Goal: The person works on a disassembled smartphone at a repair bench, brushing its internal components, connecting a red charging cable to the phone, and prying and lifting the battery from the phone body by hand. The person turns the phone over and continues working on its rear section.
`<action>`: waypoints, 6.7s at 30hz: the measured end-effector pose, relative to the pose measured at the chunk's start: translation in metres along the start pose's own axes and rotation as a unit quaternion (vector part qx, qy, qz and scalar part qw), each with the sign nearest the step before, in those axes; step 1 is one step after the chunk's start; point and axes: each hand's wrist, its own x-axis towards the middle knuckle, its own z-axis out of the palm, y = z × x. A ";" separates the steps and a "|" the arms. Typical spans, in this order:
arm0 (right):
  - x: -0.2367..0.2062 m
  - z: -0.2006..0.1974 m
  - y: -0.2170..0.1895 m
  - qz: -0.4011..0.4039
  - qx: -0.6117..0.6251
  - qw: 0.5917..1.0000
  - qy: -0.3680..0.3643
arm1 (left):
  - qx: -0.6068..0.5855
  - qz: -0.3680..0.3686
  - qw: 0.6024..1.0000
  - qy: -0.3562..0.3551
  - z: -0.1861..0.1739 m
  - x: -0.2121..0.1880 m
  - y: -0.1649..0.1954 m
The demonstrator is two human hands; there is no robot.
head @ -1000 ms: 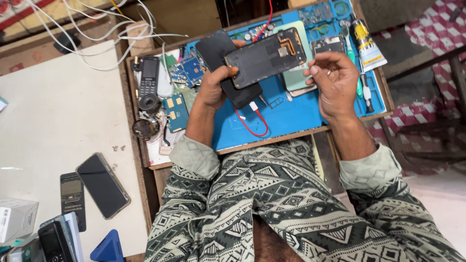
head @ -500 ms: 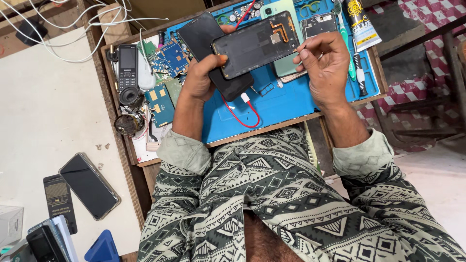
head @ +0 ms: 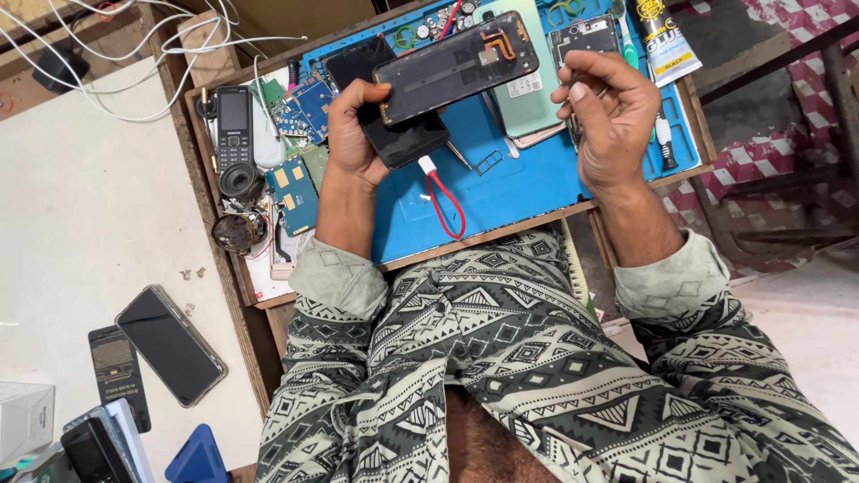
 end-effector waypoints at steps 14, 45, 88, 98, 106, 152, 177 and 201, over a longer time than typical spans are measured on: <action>0.002 -0.001 0.000 -0.017 -0.070 0.997 -0.023 | -0.005 0.002 1.000 0.021 -0.003 0.002 -0.005; -0.002 0.003 -0.009 -0.110 -0.214 0.970 -0.037 | -0.020 -0.045 0.998 -0.034 0.009 0.002 -0.011; -0.005 -0.010 0.004 -0.082 -0.210 0.972 -0.062 | 0.046 -0.002 0.995 -0.091 0.001 -0.006 -0.013; -0.003 -0.011 0.004 -0.111 -0.241 0.959 -0.098 | 0.109 -0.008 0.990 -0.092 -0.001 -0.008 -0.012; -0.006 -0.011 0.003 -0.105 -0.237 0.962 -0.092 | 0.164 0.019 0.985 -0.044 -0.006 -0.011 -0.014; -0.001 0.006 -0.012 -0.150 -0.450 0.846 -0.242 | 0.186 0.065 0.978 0.074 -0.011 0.005 -0.031; -0.005 0.022 -0.006 -0.053 -0.351 0.922 -0.152 | 0.050 -0.001 0.996 0.073 -0.008 0.020 -0.036; -0.006 0.014 -0.009 -0.172 -0.404 0.889 -0.133 | 0.145 0.086 0.985 0.039 -0.012 0.008 -0.039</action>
